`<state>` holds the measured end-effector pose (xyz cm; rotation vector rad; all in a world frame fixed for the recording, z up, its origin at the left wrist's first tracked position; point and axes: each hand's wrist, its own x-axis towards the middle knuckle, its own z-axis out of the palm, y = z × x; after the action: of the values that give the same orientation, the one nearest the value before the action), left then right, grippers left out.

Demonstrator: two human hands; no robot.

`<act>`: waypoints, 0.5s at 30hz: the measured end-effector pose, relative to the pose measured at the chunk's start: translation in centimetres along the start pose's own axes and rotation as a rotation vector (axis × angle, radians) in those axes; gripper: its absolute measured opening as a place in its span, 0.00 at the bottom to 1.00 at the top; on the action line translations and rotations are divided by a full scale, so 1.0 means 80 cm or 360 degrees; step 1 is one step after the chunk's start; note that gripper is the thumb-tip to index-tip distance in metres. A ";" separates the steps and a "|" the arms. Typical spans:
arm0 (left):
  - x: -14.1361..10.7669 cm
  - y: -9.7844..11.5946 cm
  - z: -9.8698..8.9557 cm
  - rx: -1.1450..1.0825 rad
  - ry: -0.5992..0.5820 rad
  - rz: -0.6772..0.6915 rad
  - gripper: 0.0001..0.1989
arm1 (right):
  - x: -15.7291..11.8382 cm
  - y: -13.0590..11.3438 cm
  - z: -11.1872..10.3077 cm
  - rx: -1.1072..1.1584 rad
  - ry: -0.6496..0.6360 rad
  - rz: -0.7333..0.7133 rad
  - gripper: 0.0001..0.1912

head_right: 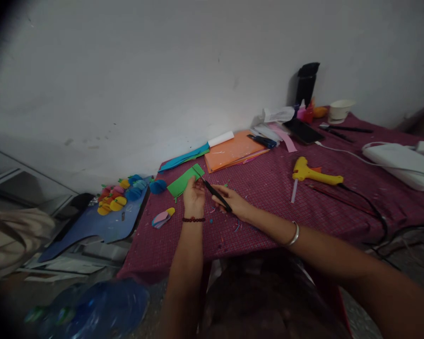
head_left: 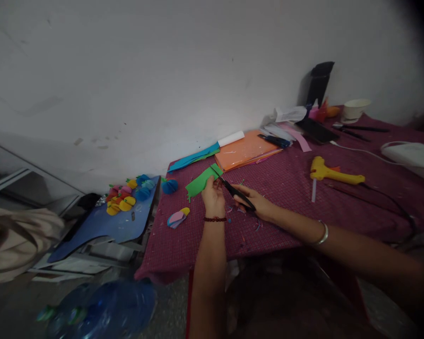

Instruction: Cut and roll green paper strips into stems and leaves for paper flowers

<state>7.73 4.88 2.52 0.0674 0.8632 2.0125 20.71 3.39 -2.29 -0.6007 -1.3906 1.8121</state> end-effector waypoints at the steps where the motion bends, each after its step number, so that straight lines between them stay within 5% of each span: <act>1: 0.000 0.000 0.000 -0.0008 0.0008 -0.0004 0.08 | 0.000 0.000 0.000 -0.0007 -0.0001 -0.0003 0.34; 10: 0.006 0.002 -0.007 0.0188 -0.0038 -0.0075 0.09 | 0.001 0.001 -0.001 -0.0022 0.0013 0.0037 0.28; 15: 0.023 0.046 -0.016 0.0301 -0.0127 -0.0132 0.11 | 0.007 -0.029 -0.032 -0.0316 0.0129 0.0011 0.25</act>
<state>3.51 4.38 3.25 0.2136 0.9873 1.8347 22.97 5.65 -0.80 -0.7736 -1.5250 1.6475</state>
